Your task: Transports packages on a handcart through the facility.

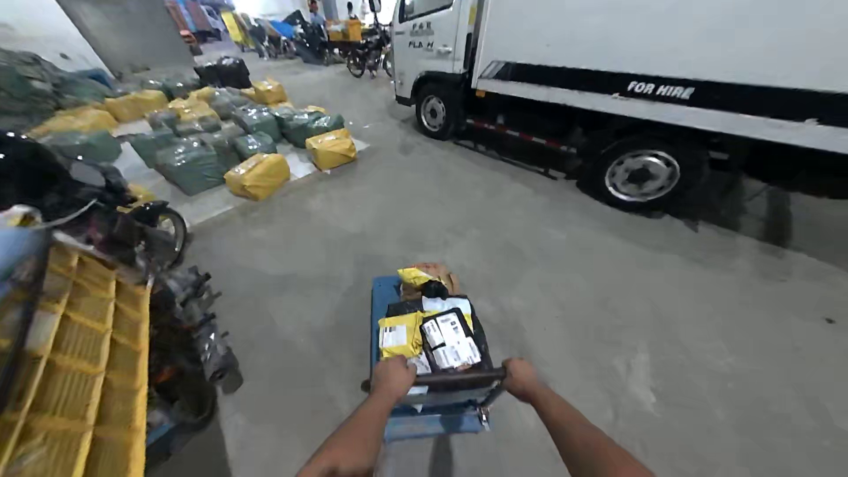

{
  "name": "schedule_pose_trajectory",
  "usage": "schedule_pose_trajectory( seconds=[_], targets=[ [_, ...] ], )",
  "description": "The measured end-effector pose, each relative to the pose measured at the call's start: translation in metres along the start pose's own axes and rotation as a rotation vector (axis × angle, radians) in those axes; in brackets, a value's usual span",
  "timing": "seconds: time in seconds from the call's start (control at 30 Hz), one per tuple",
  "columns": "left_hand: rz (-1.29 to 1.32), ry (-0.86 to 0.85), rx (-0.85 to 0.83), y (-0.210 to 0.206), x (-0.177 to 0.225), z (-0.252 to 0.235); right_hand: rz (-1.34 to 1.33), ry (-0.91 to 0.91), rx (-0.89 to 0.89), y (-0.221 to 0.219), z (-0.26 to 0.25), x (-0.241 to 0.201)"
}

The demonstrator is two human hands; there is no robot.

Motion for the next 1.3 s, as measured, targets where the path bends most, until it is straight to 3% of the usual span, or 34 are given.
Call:
schedule_pose_trajectory(
  seconds=[0.23, 0.63, 0.83, 1.0, 1.3],
  targets=[
    [-0.042, -0.012, -0.017, 0.151, 0.037, -0.184, -0.023, -0.077, 0.041, 0.185, -0.144, -0.039],
    [-0.034, 0.055, 0.023, 0.409, 0.102, -0.486, 0.011, -0.037, 0.022, 0.504, -0.391, -0.103],
    [-0.093, -0.029, 0.222, 0.543, 0.119, -0.644, 0.051, -0.017, 0.016, 0.671, -0.529, -0.152],
    [-0.027, 0.008, 0.067, 0.666, 0.134, -0.754, 0.049, -0.005, 0.012, 0.799, -0.632, -0.201],
    [0.037, 0.009, 0.054, 0.876, 0.152, -0.987, 0.011, 0.018, 0.058, 1.042, -0.821, -0.284]
  ],
)
Point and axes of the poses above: each hand's wrist, its own z-axis away from the middle knuckle, its own y-axis out of the back of the hand, x = y × z, the point moved 5 cm from there along -z, towards the middle knuckle, and after that the axes turned 10 degrees about -x, right-handed, at the moved point
